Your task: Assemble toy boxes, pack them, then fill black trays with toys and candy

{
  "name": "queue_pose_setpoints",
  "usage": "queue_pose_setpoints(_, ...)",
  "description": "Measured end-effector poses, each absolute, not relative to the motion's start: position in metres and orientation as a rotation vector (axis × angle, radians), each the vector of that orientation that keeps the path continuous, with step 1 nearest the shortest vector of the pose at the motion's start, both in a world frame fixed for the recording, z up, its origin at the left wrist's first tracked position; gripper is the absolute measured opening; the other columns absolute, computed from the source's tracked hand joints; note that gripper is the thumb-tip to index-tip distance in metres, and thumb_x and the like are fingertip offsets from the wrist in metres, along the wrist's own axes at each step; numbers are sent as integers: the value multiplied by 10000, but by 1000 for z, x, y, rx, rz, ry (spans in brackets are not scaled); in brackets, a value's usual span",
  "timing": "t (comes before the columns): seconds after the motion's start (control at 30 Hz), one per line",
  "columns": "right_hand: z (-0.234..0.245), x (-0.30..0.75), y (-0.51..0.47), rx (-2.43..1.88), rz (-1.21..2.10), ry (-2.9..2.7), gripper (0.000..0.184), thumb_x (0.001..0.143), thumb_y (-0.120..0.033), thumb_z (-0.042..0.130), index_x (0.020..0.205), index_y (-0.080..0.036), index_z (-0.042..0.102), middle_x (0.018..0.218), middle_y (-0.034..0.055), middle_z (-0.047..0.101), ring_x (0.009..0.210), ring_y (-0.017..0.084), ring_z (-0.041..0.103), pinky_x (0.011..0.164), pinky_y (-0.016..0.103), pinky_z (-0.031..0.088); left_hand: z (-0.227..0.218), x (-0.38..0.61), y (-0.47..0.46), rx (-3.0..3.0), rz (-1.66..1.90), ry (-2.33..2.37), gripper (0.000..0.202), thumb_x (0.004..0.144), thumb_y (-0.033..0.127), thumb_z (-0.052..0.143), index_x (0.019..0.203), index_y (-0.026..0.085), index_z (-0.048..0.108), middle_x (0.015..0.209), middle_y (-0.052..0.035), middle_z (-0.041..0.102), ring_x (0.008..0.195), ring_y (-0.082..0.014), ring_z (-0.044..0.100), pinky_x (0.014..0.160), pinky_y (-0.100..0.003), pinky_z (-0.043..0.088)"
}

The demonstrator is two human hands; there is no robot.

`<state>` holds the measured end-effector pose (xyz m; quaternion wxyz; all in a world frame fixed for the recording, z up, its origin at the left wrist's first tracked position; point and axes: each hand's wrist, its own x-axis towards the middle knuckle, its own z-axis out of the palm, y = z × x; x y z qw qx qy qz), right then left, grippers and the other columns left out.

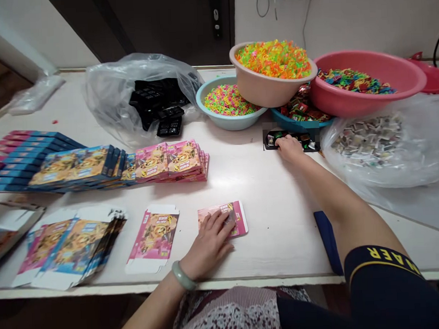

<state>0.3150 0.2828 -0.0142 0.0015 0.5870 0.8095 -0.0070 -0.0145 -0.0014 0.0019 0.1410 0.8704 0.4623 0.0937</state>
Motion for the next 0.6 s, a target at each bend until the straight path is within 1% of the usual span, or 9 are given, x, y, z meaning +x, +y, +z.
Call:
queue_pose_setpoints(0.07,-15,312,279,1791,-31,2555,276,875,-131,462,1074,-142,653,1083,145,676,1052,272,491,849,369,381,-3,-10,1,2517,242,1354,565,846,263,627,1388,238,467,1450,-136,450,1348,-354,372,1075,-601,370)
queue_pose_setpoints(0.17,-16,304,263,1706,-76,2619,245,869,-153,495,1061,-146,647,1092,132,676,1050,276,504,861,369,381,-7,-15,3,2530,240,1355,508,885,226,566,1384,239,474,1433,-135,471,1329,-332,403,1071,-578,386)
queue_pose_setpoints(0.3,-15,282,219,1597,-177,2708,231,876,-162,505,1064,-156,639,1114,110,677,1038,273,534,871,361,387,-6,-25,0,2546,224,1331,479,909,184,507,1382,250,473,1440,-119,474,1329,-325,413,1060,-587,392)
queue_pose_setpoints(0.43,-12,250,157,1528,-252,2721,182,874,-171,522,1012,-176,641,1025,94,697,973,260,573,823,342,398,-5,-39,-5,2549,209,1287,511,885,70,457,1361,253,494,1436,-100,487,1356,-320,391,1074,-587,375)
queue_pose_setpoints(0.53,-10,230,113,1531,-341,2702,158,866,-171,535,982,-190,642,938,77,699,909,251,592,758,329,405,-7,-49,-9,2525,268,1260,542,871,41,441,1366,255,485,1418,-93,506,1381,-302,358,1093,-571,361)
queue_pose_setpoints(0.6,-7,223,93,1518,-394,2712,173,864,-165,534,995,-192,645,947,80,693,908,251,593,758,334,414,-5,-48,-12,2500,317,1262,561,859,37,443,1373,260,471,1414,-92,503,1376,-291,359,1096,-567,356)
